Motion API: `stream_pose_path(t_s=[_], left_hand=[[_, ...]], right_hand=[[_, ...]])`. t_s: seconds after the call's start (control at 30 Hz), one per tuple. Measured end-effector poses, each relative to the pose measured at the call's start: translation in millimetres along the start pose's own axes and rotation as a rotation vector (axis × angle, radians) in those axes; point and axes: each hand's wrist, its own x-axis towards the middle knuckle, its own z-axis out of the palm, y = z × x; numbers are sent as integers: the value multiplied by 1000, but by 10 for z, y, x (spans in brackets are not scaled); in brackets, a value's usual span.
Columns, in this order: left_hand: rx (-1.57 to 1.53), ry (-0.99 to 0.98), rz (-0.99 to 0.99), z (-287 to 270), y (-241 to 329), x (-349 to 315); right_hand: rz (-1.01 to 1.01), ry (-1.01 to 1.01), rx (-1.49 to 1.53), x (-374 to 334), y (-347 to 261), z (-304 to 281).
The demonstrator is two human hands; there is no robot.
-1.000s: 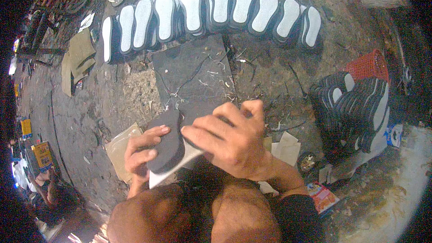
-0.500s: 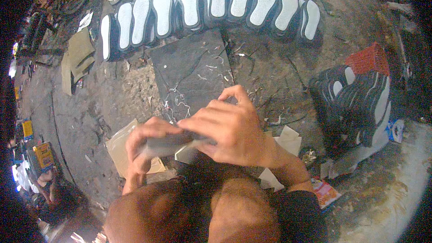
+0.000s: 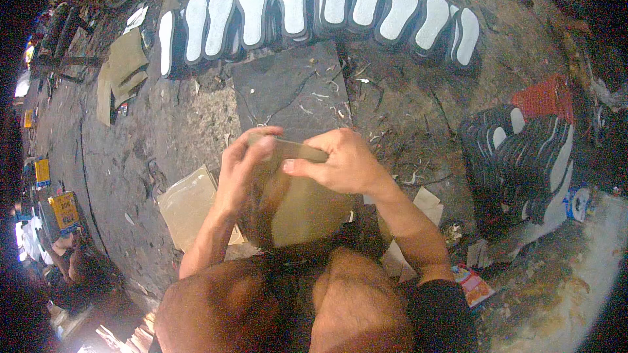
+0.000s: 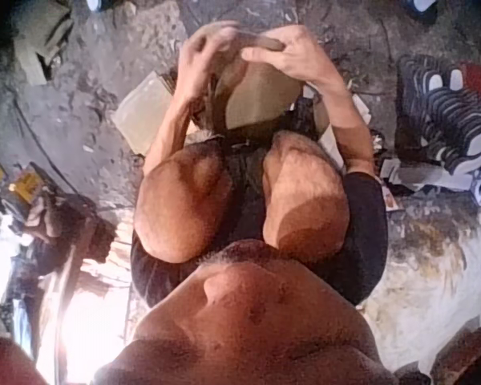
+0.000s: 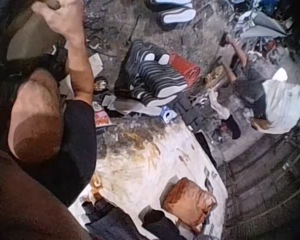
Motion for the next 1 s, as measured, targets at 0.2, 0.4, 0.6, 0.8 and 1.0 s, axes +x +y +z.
stream_pose_path(t_s=[0.2, 0.4, 0.6, 0.8, 1.0], left_hand=[[77, -17, 34, -76, 122, 197], [21, -273, 71, -115, 68, 78], [129, -145, 85, -98, 80, 29], [-13, -186, 37, -131, -6, -37], [132, -432, -134, -634, -233, -109]], right_hand=[[-35, 103, 62, 113, -89, 36], [-62, 199, -27, 258, -25, -133], [-25, 191, 34, 349, -1, -139], [-49, -4, 177, 312, 21, -168], [14, 113, 382, 497, 484, -255]])
